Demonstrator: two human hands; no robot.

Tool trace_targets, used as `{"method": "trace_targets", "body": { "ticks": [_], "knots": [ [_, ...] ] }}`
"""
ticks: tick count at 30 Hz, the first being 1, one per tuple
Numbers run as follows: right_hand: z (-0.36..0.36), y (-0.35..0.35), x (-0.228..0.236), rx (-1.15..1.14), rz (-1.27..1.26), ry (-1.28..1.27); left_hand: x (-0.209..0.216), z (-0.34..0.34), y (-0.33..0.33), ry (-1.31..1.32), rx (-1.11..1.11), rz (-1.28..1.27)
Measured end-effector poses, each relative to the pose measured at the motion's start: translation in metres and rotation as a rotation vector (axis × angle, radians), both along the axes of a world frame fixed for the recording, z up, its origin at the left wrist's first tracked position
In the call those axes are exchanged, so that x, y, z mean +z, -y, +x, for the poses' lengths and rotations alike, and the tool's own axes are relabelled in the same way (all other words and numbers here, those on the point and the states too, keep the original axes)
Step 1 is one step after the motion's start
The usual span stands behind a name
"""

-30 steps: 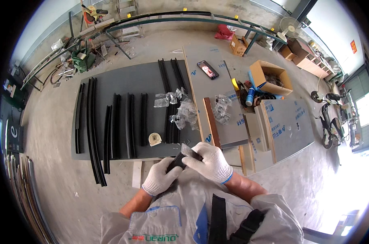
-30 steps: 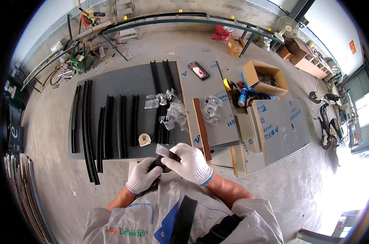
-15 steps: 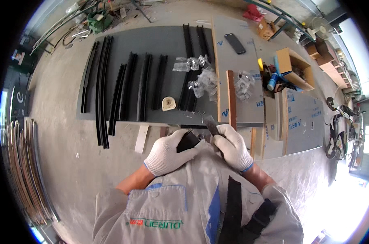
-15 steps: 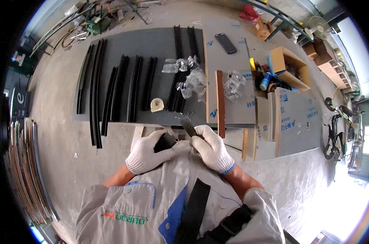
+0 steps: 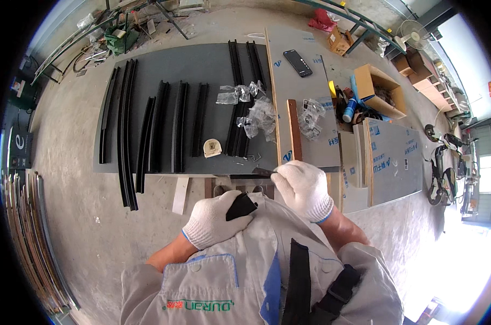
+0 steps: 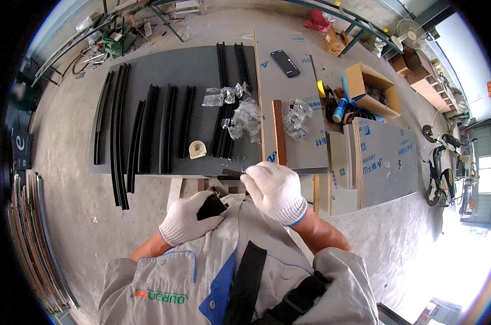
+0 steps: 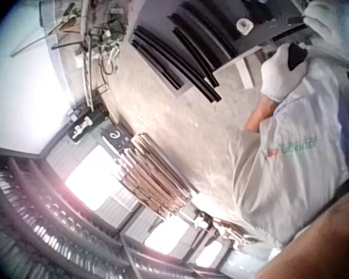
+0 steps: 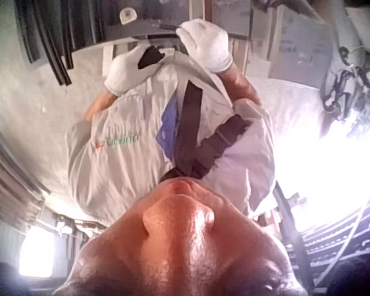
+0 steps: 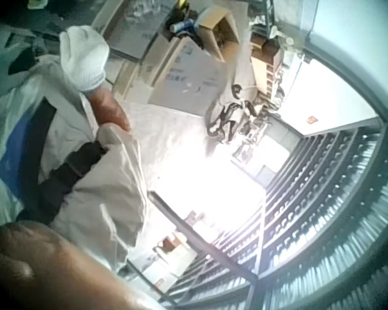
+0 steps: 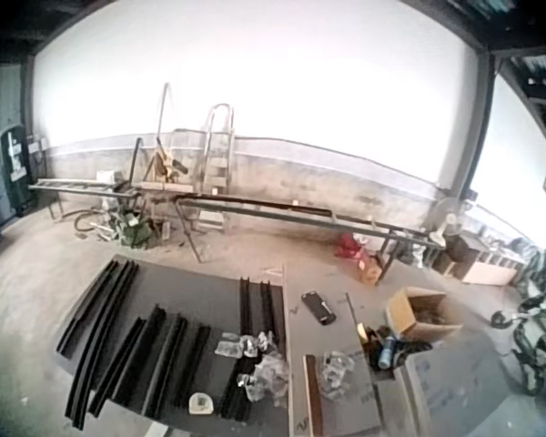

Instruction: The person assembles black metal frame components by inserting corner brackets and using a small wooden mallet to tap them into place.

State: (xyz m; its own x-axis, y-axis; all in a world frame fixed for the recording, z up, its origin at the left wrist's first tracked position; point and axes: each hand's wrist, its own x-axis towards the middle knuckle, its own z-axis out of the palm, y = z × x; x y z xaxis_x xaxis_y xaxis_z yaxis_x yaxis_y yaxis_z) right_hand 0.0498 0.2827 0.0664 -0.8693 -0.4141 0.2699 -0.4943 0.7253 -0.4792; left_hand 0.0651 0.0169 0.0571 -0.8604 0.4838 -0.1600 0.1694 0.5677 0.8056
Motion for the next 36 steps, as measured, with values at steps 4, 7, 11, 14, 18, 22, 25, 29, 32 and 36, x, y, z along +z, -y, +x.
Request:
{"method": "trace_targets", "body": {
  "ticks": [4,7,11,14,18,22,25,29,32,36],
  "knots": [
    [0.013,0.015,0.001,0.012,-0.273,0.278,-0.008,0.000,0.001,0.006,-0.011,0.050],
    [0.001,0.004,-0.013,-0.279,-0.202,0.341,-0.006,0.000,0.000,0.029,-0.027,0.058],
    [0.013,0.013,0.004,-0.063,-0.469,0.705,0.001,-0.003,0.002,0.067,-0.058,0.111],
    [0.002,0.007,0.003,-0.228,-0.407,0.835,-0.007,-0.001,0.003,0.116,-0.064,0.154],
    [0.008,0.007,-0.009,-0.005,-0.460,0.745,-0.002,-0.003,0.003,0.191,-0.081,0.179],
    [0.005,0.007,0.004,-0.126,-0.484,0.839,-0.007,0.000,0.002,0.180,-0.062,0.262],
    [0.009,0.012,-0.012,-0.138,-0.308,0.500,-0.012,0.000,0.005,0.270,-0.018,0.300],
    [0.009,0.000,-0.018,-0.308,-0.405,0.387,-0.025,0.003,0.000,0.112,-0.002,0.329],
    [0.022,0.004,-0.016,-0.190,-0.340,0.184,-0.025,0.009,0.000,0.084,0.023,0.230],
    [0.029,0.005,-0.006,-0.028,-0.249,-0.017,-0.022,0.008,-0.005,0.086,0.048,0.192]
  ]
}}
